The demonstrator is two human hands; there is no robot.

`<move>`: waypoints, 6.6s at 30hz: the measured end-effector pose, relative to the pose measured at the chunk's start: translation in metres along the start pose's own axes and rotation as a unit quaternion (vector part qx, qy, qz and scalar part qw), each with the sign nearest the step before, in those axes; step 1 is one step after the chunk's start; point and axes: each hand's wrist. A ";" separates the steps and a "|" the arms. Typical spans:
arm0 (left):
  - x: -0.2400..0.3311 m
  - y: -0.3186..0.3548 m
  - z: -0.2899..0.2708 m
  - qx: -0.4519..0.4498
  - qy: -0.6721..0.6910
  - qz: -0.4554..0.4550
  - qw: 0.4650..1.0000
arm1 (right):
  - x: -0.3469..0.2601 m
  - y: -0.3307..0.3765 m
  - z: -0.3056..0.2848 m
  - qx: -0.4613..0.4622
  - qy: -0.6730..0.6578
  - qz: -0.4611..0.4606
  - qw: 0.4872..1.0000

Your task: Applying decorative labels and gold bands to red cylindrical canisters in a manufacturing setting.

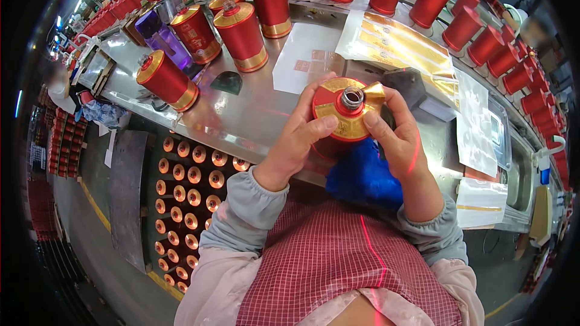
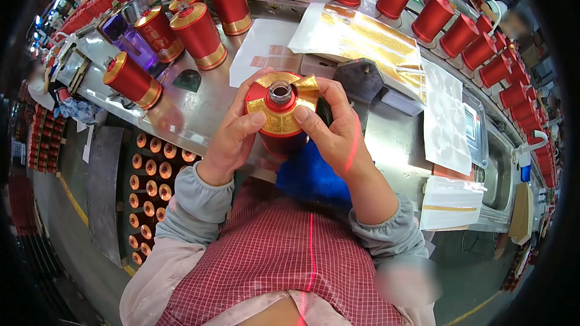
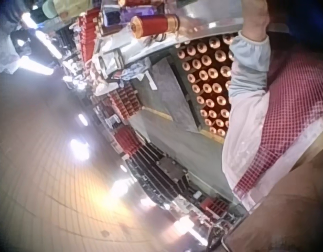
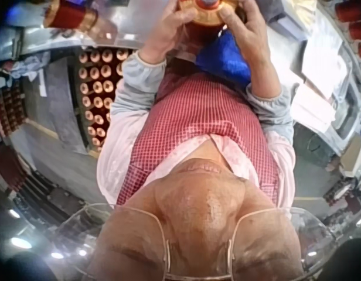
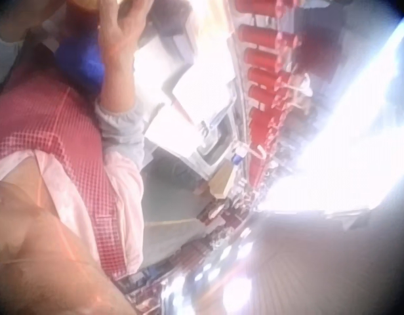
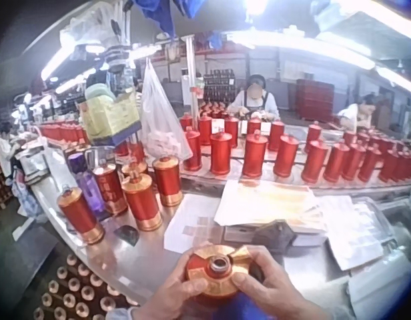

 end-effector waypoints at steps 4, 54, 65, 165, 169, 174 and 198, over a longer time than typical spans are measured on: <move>-0.001 0.001 -0.001 -0.001 0.000 0.004 1.000 | -0.001 0.000 0.001 -0.003 0.003 0.002 1.000; 0.011 -0.006 0.005 0.074 0.139 -0.061 0.986 | 0.001 0.000 0.000 0.004 0.048 -0.012 0.999; -0.019 0.041 0.013 0.132 -0.387 0.295 0.863 | 0.000 0.003 0.003 0.018 0.053 -0.004 0.998; -0.033 0.012 0.024 0.150 -0.313 0.259 0.901 | -0.008 -0.012 0.005 -0.003 -0.009 -0.016 1.000; -0.031 0.008 0.018 0.127 -0.312 0.256 0.906 | -0.016 -0.019 -0.001 -0.043 -0.098 0.071 0.992; -0.021 0.003 0.004 0.070 -0.237 0.224 0.943 | -0.010 -0.028 -0.009 -0.085 -0.054 0.077 0.992; -0.033 0.008 0.023 0.161 -0.297 0.222 0.914 | -0.013 -0.028 -0.011 -0.060 0.013 0.035 0.997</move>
Point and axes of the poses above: each hand's wrist, its own y-axis away from the middle knuckle, its own z-axis out of the palm, x = y × z, and after that the axes turned 4 degrees about z, right-handed
